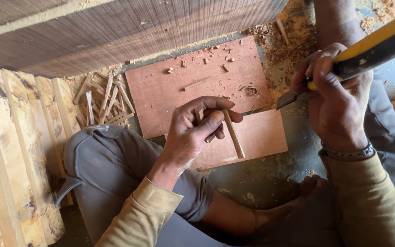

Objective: The person sits on the floor and uses a chisel to carve and shape small wooden dowels. They repeatedly hold the dowels against a larger wooden structure and use the chisel to shave off material, creating wood shavings.

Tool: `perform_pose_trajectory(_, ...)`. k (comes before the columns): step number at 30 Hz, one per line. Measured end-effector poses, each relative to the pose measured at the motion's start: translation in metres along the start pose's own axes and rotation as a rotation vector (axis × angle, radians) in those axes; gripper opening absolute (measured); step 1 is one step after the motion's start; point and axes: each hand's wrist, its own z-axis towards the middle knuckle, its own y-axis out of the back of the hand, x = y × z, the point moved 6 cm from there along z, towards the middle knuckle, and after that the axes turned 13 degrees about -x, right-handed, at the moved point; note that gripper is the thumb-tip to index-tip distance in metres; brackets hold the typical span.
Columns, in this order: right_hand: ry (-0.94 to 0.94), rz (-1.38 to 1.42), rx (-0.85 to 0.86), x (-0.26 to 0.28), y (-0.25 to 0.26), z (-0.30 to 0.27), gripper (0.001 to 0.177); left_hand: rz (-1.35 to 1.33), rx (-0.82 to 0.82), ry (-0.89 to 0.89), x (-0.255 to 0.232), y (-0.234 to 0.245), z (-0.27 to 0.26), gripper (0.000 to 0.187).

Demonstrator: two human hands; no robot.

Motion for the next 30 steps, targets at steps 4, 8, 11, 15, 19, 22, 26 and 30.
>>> perform_pose_trajectory(4, 0.018, 0.012, 0.043, -0.004, -0.008, -0.001, 0.017, 0.233, 0.043, -0.204, 0.005, 0.004, 0.006, 0.018)
perform_pose_trajectory(8, 0.006, -0.032, 0.055, -0.005, -0.009, -0.003, 0.015, 0.925, 0.189, -0.345, 0.03, -0.007, -0.001, 0.019)
perform_pose_trajectory(11, 0.0, -0.03, 0.05, -0.005, -0.009, -0.002, 0.014, 1.29, 0.376, -0.262, 0.051, -0.018, -0.006, 0.021)
perform_pose_trajectory(15, 0.009, -0.016, 0.056, -0.005, -0.008, -0.001, 0.015, 1.153, 0.268, 0.052, 0.051, -0.013, 0.007, 0.039)
perform_pose_trajectory(19, 0.022, -0.035, 0.057, -0.003, -0.005, 0.0, 0.015, 0.436, 0.09, 0.004, 0.026, 0.007, 0.015, 0.055)
perform_pose_trajectory(22, 0.043, -0.053, 0.062, 0.0, -0.005, 0.001, 0.018, 0.166, 0.032, 0.134, 0.026, 0.013, 0.016, 0.067)
perform_pose_trajectory(26, 0.049, -0.059, 0.061, 0.001, -0.004, 0.0, 0.019, -0.019, 0.078, 0.211, 0.023, 0.005, 0.011, 0.075)
perform_pose_trajectory(30, 0.048, -0.078, 0.061, 0.001, -0.004, 0.001, 0.017, 0.034, 0.083, 0.161, 0.019, 0.002, 0.012, 0.074)
